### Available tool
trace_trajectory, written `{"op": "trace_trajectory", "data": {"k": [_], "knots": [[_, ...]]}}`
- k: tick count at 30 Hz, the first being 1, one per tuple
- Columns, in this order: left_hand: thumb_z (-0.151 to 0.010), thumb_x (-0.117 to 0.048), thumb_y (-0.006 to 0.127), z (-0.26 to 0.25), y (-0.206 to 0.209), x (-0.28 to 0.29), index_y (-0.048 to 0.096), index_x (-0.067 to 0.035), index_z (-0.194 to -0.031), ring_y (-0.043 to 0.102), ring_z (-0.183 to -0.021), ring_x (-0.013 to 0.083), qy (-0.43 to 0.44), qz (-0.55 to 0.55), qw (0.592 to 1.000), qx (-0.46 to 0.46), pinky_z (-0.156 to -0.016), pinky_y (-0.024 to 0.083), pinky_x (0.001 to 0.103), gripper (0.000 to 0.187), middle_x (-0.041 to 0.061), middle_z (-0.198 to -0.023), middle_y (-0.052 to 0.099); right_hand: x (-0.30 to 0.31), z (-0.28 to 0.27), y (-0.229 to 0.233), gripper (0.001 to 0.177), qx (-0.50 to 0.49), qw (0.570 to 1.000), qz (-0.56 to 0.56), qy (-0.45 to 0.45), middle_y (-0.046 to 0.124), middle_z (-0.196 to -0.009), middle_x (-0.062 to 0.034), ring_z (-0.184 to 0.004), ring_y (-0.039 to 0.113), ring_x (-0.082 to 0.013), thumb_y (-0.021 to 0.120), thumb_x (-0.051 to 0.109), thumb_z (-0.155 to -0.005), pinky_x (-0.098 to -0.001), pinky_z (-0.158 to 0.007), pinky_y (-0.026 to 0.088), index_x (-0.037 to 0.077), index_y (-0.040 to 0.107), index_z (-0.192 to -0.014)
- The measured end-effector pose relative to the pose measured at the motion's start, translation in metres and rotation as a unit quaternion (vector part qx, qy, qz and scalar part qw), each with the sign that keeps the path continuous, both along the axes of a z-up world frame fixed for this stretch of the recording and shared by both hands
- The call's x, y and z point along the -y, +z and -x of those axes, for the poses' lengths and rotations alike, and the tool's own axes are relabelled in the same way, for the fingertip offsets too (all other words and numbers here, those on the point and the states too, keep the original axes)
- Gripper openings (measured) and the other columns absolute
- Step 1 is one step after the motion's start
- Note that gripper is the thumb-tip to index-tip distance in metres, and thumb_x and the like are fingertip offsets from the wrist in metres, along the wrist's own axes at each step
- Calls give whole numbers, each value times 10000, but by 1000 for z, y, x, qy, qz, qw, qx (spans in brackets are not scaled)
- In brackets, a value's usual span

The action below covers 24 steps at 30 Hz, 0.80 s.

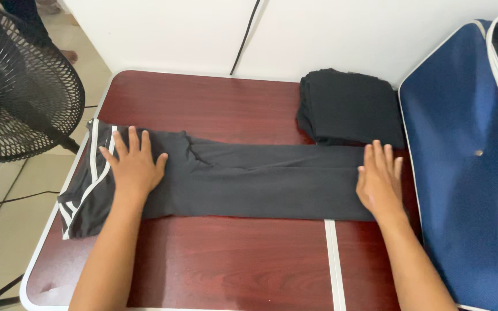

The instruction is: The person folds a dark gray t-shirt on a wooden table. They smooth the shirt, fold the sides inward, fold the bottom up, and then fold the shirt in half to create a compact rectangle.

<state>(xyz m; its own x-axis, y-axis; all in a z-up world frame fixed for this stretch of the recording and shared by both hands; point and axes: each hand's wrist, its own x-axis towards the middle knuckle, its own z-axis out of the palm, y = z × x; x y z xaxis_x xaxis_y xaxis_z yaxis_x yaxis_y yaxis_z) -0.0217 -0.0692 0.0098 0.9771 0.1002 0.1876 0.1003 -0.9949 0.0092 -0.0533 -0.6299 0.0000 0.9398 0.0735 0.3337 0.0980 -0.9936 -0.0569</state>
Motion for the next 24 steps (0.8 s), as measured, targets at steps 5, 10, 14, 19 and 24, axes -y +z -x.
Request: {"op": "trace_trajectory", "data": {"k": [5,10,14,19,24], "knots": [[-945,-603,540,11,1,80,444,-145,-1555,189,-1543,429,-113,103,987,51,-1167,132,735,769,136,-1648,311,-35,0,10,654,-122,988,-74,57,265,-1651,-179,-1542,157,-355,430,367,-1009,-549,-1232,93,-1,356,-1545],[-911,-628,521,12,-3,80,382,-148,-1560,136,-1534,415,-138,110,984,6,-1178,109,667,819,118,-1660,263,-5,-3,2,636,-136,987,-27,-76,240,-1673,-177,-1573,151,-324,396,346,-1047,-591,-1240,24,-32,319,-1553],[-914,-647,499,8,-6,74,339,-175,-1588,114,-1546,393,-121,118,985,-17,-1194,88,653,838,101,-1680,227,20,-8,-12,744,-77,984,-90,-130,214,-1658,-304,-1553,168,-406,409,392,-1046,-560,-1235,99,-126,269,-1561],[-892,-664,509,5,-3,62,325,-186,-1600,116,-1547,387,-131,124,984,1,-1197,80,651,874,101,-1682,227,16,9,0,950,-130,965,-67,-220,234,-1602,-360,-1497,228,-432,566,615,-937,-501,-1222,190,-134,361,-1484],[-880,-687,518,-6,-3,57,321,-195,-1585,108,-1544,387,-112,107,988,-4,-1200,62,639,882,90,-1668,244,9,20,10,736,-92,979,-40,-177,596,-1415,-271,-1337,546,-411,655,514,-919,-567,-1126,397,-72,611,-1362]]}}
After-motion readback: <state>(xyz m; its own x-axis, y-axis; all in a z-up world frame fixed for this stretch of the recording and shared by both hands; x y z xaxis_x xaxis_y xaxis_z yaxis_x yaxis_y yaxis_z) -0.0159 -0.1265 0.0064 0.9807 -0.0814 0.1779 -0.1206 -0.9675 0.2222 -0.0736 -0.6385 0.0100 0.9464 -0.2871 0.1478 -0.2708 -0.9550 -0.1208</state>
